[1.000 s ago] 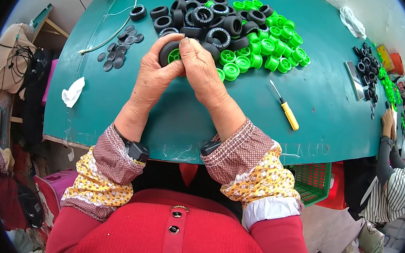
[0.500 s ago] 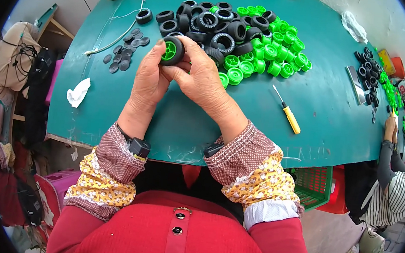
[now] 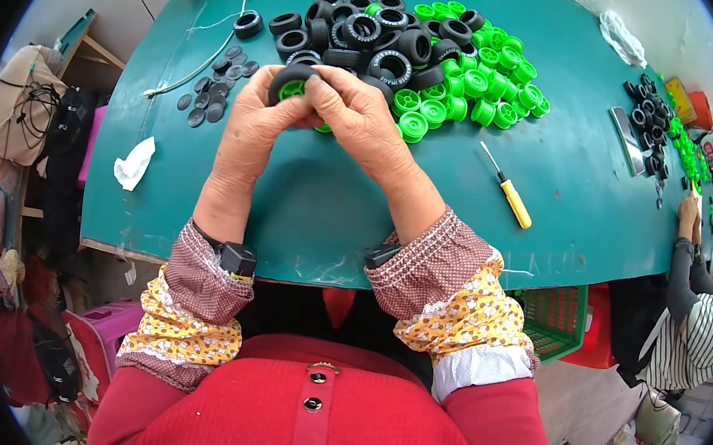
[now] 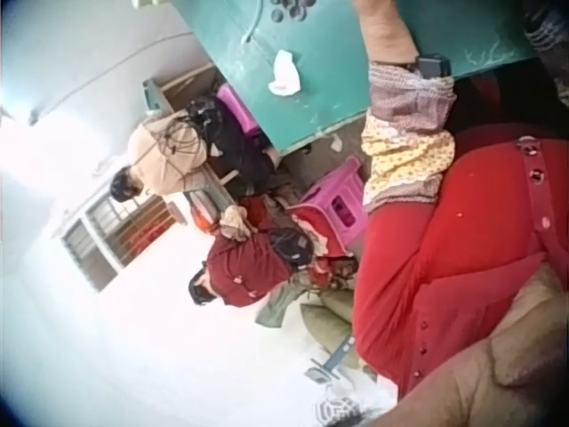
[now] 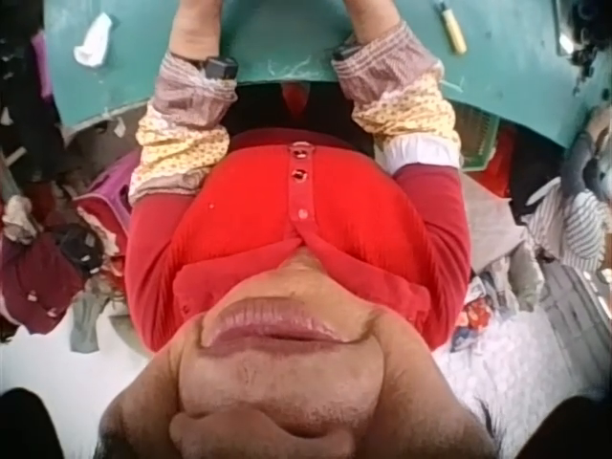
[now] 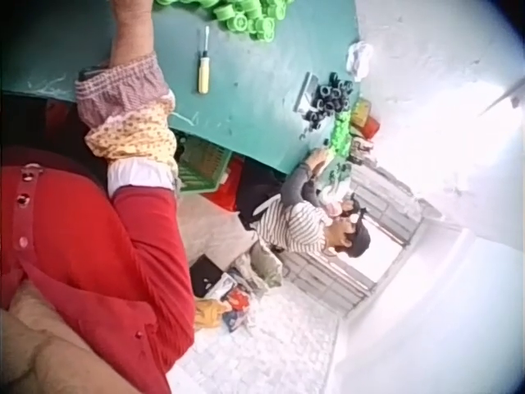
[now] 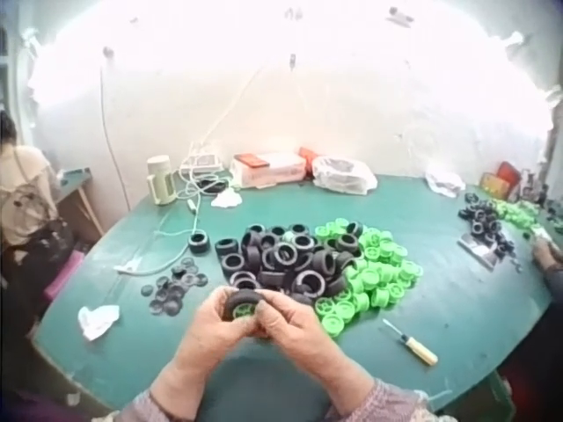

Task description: Manually assembling toy car wheels by fitting black rubber tires onto green plastic hubs.

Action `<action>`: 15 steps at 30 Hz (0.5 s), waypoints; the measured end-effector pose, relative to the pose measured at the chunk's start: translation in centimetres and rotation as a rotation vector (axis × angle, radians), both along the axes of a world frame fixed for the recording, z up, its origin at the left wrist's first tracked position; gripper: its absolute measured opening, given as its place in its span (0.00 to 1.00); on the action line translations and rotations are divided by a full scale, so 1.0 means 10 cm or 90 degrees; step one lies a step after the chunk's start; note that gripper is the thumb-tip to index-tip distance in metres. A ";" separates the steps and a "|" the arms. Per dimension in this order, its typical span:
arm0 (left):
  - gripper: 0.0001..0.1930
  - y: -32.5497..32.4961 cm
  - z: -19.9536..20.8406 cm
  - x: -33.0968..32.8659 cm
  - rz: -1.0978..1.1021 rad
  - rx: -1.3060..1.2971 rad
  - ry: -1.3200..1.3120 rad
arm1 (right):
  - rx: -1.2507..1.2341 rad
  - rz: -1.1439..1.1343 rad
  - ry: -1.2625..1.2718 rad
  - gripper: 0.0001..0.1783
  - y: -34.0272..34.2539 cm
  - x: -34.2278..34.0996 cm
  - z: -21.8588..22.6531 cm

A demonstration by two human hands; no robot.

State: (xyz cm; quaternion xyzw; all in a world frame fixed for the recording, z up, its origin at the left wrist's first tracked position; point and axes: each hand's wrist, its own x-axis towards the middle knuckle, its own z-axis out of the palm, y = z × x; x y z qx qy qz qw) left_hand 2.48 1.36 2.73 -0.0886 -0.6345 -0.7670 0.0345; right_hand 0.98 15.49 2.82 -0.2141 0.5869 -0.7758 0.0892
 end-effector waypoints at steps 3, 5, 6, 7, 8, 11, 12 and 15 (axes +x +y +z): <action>0.12 0.03 0.04 0.02 -0.043 -0.085 -0.014 | 0.061 -0.034 0.042 0.15 0.02 -0.02 -0.05; 0.12 0.01 0.00 0.01 -0.079 -0.099 -0.067 | 0.042 -0.070 0.110 0.15 -0.03 -0.02 -0.10; 0.12 0.00 -0.02 0.00 -0.078 -0.098 -0.069 | 0.043 -0.069 0.109 0.15 -0.03 -0.01 -0.09; 0.12 -0.02 -0.02 0.00 -0.105 -0.102 -0.088 | 0.028 -0.039 0.064 0.15 -0.03 0.01 -0.06; 0.11 -0.02 -0.03 0.00 -0.131 -0.106 -0.108 | 0.013 -0.010 0.018 0.15 -0.03 0.03 -0.03; 0.11 0.04 -0.01 0.02 -0.128 -0.097 -0.087 | -0.009 0.000 -0.019 0.15 -0.04 0.03 -0.02; 0.11 0.06 -0.01 0.03 -0.128 -0.097 -0.088 | -0.029 0.007 -0.046 0.15 -0.04 0.03 -0.03; 0.11 0.13 0.02 0.05 -0.111 -0.094 -0.081 | -0.020 -0.029 -0.060 0.16 -0.02 0.04 -0.04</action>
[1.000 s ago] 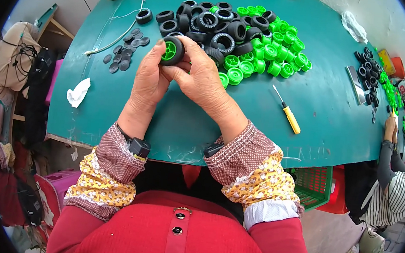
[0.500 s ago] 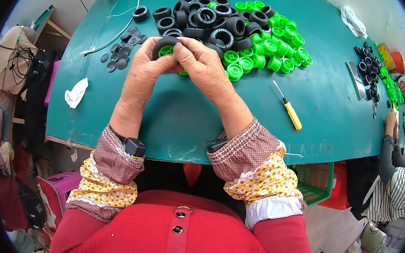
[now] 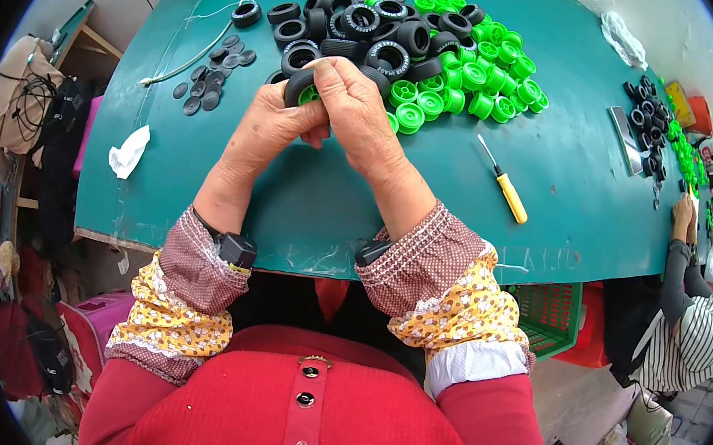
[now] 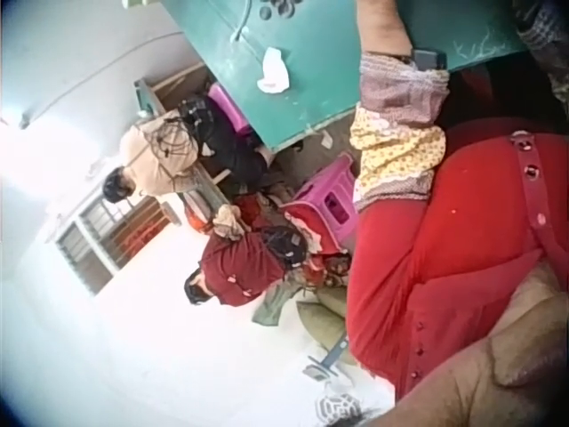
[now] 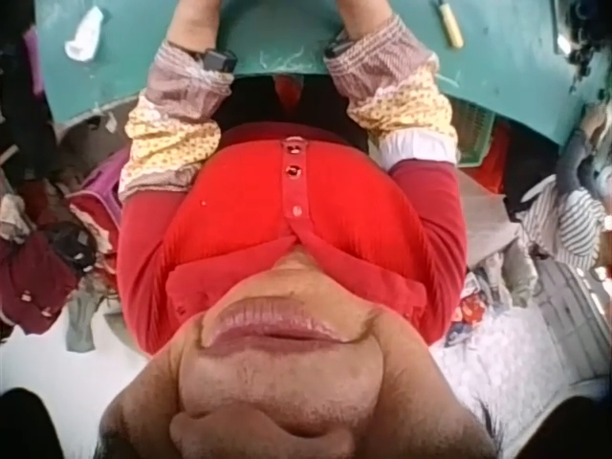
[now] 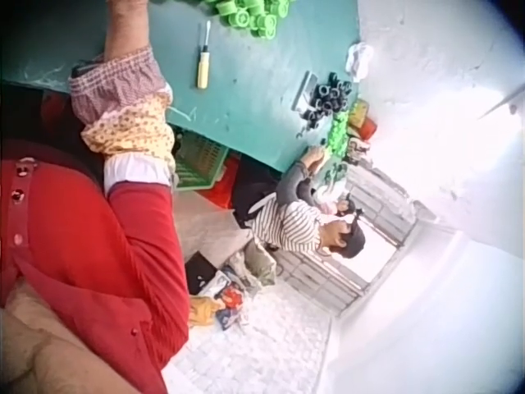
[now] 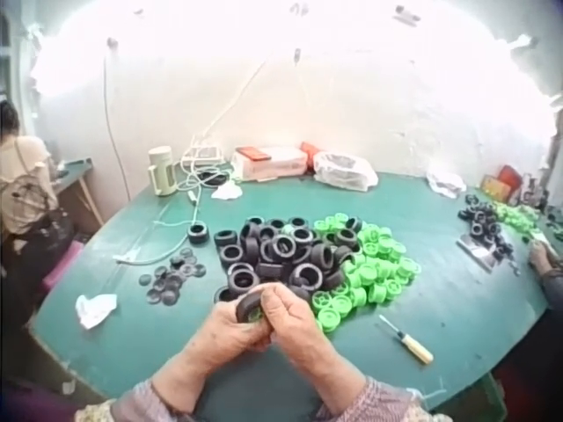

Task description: Manually assembling toy car wheels by fitting black rubber tires onto green plastic hubs.

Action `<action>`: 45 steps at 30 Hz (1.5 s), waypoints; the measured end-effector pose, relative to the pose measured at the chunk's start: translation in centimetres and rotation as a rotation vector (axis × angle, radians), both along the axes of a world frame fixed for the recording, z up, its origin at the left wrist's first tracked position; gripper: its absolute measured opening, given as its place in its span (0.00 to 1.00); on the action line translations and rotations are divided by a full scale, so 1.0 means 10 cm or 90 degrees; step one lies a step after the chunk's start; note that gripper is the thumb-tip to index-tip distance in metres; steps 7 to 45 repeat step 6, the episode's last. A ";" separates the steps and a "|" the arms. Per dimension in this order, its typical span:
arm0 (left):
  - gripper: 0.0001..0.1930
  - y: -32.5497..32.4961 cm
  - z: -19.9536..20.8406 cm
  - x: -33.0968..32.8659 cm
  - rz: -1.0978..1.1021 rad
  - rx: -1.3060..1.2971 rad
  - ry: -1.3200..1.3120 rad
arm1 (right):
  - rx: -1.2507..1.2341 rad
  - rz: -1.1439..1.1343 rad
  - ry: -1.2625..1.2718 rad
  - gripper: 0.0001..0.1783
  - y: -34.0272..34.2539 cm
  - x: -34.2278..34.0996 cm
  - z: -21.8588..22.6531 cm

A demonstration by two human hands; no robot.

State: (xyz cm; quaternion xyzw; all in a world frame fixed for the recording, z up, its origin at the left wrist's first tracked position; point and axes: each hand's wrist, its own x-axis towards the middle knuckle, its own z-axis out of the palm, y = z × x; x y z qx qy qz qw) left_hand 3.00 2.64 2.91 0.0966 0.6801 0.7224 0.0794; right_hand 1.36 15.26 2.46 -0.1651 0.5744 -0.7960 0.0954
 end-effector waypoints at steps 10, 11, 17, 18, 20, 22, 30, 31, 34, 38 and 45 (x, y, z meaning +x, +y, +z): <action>0.18 0.05 -0.03 0.02 0.031 -0.002 0.023 | -0.021 -0.022 -0.046 0.15 -0.01 0.00 0.00; 0.18 0.05 -0.03 0.02 0.031 -0.002 0.023 | -0.021 -0.022 -0.046 0.15 -0.01 0.00 0.00; 0.18 0.05 -0.03 0.02 0.031 -0.002 0.023 | -0.021 -0.022 -0.046 0.15 -0.01 0.00 0.00; 0.18 0.05 -0.03 0.02 0.031 -0.002 0.023 | -0.021 -0.022 -0.046 0.15 -0.01 0.00 0.00; 0.18 0.05 -0.03 0.02 0.031 -0.002 0.023 | -0.021 -0.022 -0.046 0.15 -0.01 0.00 0.00; 0.18 0.05 -0.03 0.02 0.031 -0.002 0.023 | -0.021 -0.022 -0.046 0.15 -0.01 0.00 0.00; 0.18 0.05 -0.03 0.02 0.031 -0.002 0.023 | -0.021 -0.022 -0.046 0.15 -0.01 0.00 0.00; 0.18 0.05 -0.03 0.02 0.031 -0.002 0.023 | -0.021 -0.022 -0.046 0.15 -0.01 0.00 0.00; 0.18 0.05 -0.03 0.02 0.031 -0.002 0.023 | -0.021 -0.022 -0.046 0.15 -0.01 0.00 0.00; 0.18 0.05 -0.03 0.02 0.031 -0.002 0.023 | -0.021 -0.022 -0.046 0.15 -0.01 0.00 0.00; 0.18 0.05 -0.03 0.02 0.031 -0.002 0.023 | -0.021 -0.022 -0.046 0.15 -0.01 0.00 0.00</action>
